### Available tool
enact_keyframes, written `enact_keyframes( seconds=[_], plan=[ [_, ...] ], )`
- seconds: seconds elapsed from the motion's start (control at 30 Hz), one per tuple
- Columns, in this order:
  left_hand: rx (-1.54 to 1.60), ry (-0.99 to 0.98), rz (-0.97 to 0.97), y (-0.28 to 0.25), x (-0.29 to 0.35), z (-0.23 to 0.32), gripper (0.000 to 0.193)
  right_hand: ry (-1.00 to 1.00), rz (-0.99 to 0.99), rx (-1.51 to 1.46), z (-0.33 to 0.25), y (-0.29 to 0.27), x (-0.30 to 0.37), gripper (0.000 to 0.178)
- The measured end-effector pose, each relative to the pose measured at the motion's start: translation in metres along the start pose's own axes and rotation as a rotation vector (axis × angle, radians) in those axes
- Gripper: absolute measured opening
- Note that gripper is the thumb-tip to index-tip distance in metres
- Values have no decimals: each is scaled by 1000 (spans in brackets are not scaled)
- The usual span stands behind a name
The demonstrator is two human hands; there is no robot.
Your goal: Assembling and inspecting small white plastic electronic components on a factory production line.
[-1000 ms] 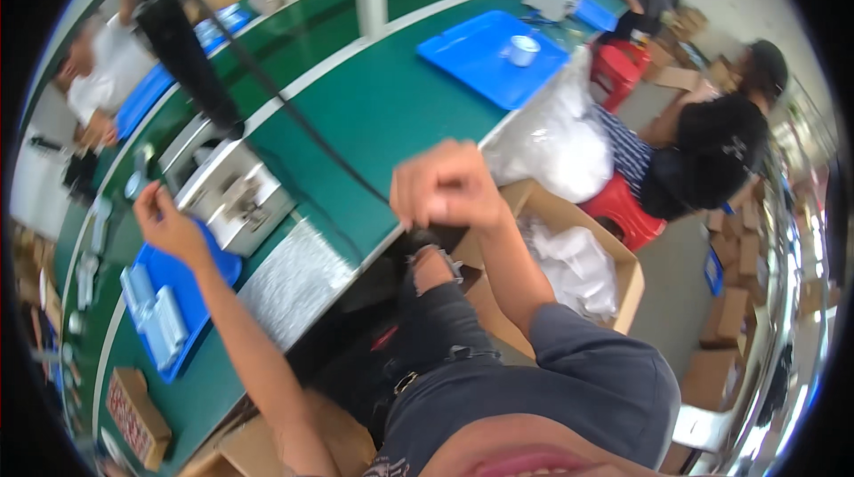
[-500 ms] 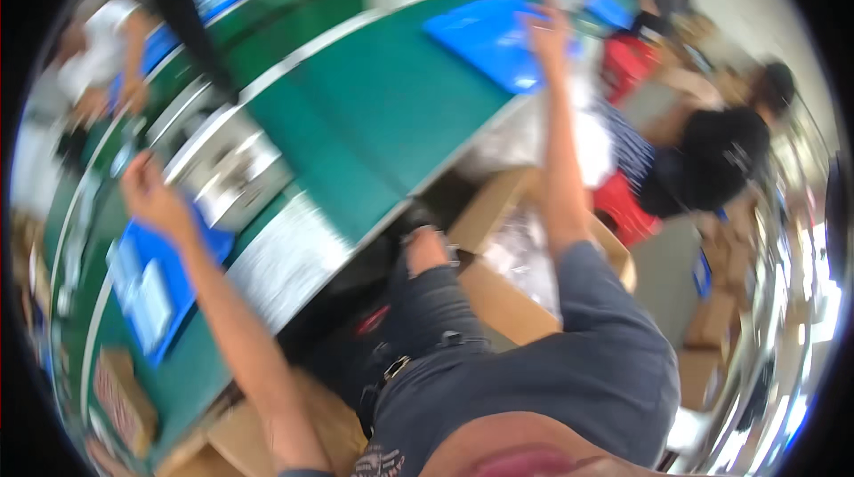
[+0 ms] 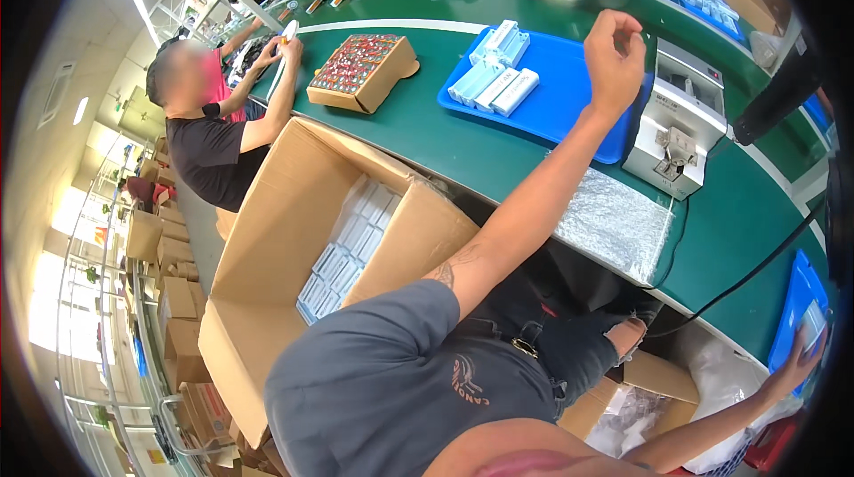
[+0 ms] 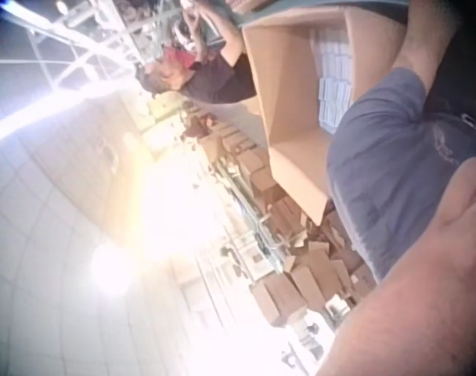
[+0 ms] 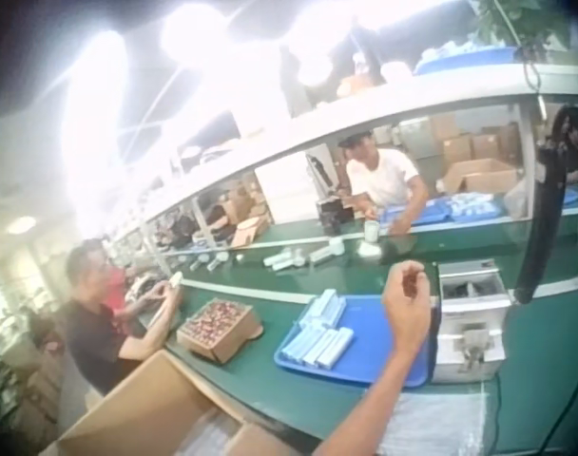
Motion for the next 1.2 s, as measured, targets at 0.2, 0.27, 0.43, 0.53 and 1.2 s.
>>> enact_keyframes(
  seconds=[0.2,0.27,0.43,0.53,1.2],
  plan=[
    [288,-76,-440,12,69,121,18,-518,-539,-642,-180,136,152,75],
    [506,-408,-722,8,111,141,28,-448,-624,-530,-210,180,163,71],
    [144,-439,-807,-22,141,113,31,-119,-584,-389,-176,260,174,67],
    [201,-383,-719,-22,149,99,28,-122,-547,-308,-157,282,173,70],
    [-648,-357,-392,-102,69,30,45,-27,-372,-700,-139,284,133,13]
  ],
)
Point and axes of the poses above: each hand's wrist, its own x-axis away from the middle knuckle, its own y-axis out of the palm, z = x × y, the point moved 5 cm from there along -x, towards the middle knuckle, and after that the axes turned 6 degrees about -z, right-handed, at the moved point
